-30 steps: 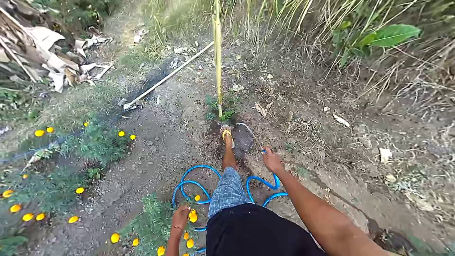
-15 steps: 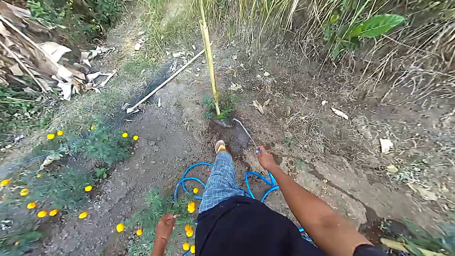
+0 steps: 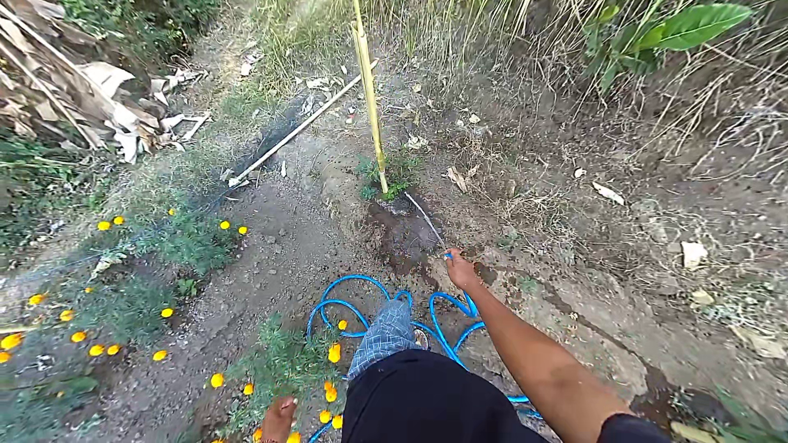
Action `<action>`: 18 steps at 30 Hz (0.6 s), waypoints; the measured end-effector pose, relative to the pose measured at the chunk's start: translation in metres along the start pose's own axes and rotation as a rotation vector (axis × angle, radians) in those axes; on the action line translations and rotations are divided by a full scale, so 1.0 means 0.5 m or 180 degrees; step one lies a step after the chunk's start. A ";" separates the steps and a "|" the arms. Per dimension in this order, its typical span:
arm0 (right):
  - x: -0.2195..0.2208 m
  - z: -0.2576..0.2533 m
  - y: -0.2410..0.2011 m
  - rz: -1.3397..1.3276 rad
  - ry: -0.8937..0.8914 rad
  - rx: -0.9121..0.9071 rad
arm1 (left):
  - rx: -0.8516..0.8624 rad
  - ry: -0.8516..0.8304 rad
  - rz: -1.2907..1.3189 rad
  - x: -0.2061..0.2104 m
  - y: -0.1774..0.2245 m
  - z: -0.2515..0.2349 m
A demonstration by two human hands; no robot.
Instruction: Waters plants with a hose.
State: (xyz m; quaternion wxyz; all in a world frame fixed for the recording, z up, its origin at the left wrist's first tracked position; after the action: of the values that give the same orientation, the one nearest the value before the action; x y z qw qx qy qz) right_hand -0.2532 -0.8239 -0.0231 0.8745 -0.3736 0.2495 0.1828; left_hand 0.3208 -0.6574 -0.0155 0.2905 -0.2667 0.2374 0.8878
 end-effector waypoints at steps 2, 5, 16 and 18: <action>-0.002 -0.008 -0.002 0.0004 -0.0022 0.0027 | -0.0054 0.0006 0.0011 0.006 -0.016 0.002; -0.003 -0.016 -0.007 -0.0045 -0.0037 0.0074 | -0.0220 -0.0028 0.0130 0.022 -0.036 0.003; 0.013 -0.041 -0.016 0.0100 0.0017 -0.0029 | -0.0621 -0.0241 0.0610 0.086 -0.095 0.015; 0.018 -0.041 -0.019 0.0083 0.0062 -0.0107 | -0.0660 -0.0205 0.0747 0.098 -0.105 0.025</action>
State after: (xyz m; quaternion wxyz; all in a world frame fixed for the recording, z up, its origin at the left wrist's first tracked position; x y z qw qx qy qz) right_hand -0.2472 -0.8439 -0.0353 0.8631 -0.3867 0.2598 0.1947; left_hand 0.3165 -0.5932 -0.0502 0.1632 -0.2370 0.1646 0.9434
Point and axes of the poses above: each hand's wrist, its own z-axis away from the middle knuckle, its own x-axis out of the palm, y = z × x, the point moved 2 cm from there along -z, towards the middle knuckle, and after that the axes turned 4 degrees about -z, right-handed, at the moved point
